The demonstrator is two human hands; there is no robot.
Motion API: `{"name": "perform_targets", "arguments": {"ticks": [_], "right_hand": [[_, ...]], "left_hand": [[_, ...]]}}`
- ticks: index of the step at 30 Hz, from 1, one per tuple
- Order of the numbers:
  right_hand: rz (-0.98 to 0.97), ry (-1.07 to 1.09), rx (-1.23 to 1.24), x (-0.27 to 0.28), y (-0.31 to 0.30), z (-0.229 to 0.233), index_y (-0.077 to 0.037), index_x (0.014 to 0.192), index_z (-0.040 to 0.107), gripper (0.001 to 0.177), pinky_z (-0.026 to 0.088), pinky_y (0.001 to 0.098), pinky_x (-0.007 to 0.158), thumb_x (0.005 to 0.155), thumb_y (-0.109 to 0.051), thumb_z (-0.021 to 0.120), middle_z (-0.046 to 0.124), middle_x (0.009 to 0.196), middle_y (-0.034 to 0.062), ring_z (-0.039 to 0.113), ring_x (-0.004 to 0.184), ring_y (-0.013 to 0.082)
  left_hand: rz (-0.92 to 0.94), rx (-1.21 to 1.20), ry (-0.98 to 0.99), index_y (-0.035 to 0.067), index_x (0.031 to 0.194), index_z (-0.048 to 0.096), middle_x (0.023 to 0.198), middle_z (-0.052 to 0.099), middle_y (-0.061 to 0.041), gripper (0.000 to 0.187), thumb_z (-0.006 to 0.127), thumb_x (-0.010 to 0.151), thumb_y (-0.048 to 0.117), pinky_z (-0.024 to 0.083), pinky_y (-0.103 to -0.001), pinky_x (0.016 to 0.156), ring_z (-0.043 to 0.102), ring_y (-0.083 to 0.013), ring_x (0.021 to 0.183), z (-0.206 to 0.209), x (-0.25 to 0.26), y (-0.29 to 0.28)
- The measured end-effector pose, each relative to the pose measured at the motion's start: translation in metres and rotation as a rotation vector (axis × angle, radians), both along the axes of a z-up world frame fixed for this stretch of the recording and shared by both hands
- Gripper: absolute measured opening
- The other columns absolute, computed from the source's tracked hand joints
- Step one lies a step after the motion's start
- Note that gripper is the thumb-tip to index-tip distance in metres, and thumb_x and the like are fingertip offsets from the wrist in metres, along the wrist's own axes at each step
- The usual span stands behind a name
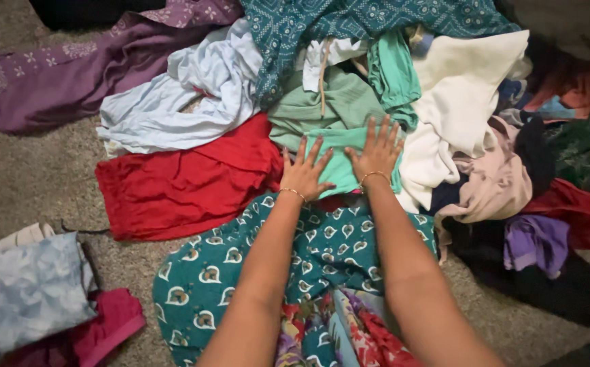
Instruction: The person sorts through a pile of laundry on the floor, handling items like shirts and undergarments one at a time and smoothing them out.
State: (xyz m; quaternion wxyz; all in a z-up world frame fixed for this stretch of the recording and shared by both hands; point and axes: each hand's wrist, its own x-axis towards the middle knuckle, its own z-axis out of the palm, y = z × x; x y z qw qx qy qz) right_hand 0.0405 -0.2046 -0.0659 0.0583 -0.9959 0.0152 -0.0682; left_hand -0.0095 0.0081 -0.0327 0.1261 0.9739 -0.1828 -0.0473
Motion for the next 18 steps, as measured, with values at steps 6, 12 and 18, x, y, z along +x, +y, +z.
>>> {"name": "perform_targets", "arguments": {"ticks": [6,12,18], "right_hand": [[-0.169,-0.153,0.123,0.016,-0.007,-0.007,-0.015,0.169,0.02,0.09,0.009,0.0651,0.123,0.101,-0.067,0.051,0.009,0.174,0.0165,0.011,0.159,0.0409],[-0.175,-0.272,0.12,0.029,-0.008,0.005,-0.029,0.158,0.045,0.067,0.024,0.0604,0.113,0.101,-0.065,0.053,0.038,0.161,0.0156,0.037,0.141,0.0385],[-0.141,-0.243,0.153,0.041,-0.019,0.017,-0.047,0.136,0.062,0.035,0.03,0.0568,0.113,0.103,-0.057,0.059,0.055,0.148,0.0001,0.045,0.139,0.0304]], "left_hand": [[0.028,0.009,-0.046,0.039,0.158,0.031,0.171,0.007,0.0,0.102,0.068,0.071,0.077,0.011,-0.079,0.115,0.001,-0.0372,0.157,-0.013,0.003,-0.001],[0.027,-0.004,-0.032,0.04,0.159,0.029,0.172,0.006,0.0,0.112,0.077,0.064,0.073,0.017,-0.08,0.112,0.003,-0.0399,0.157,-0.014,0.006,-0.001],[0.035,-0.031,-0.069,0.041,0.156,0.031,0.17,0.009,-0.001,0.113,0.079,0.059,0.074,0.021,-0.081,0.111,0.007,-0.0408,0.155,-0.014,0.008,-0.001]]}}
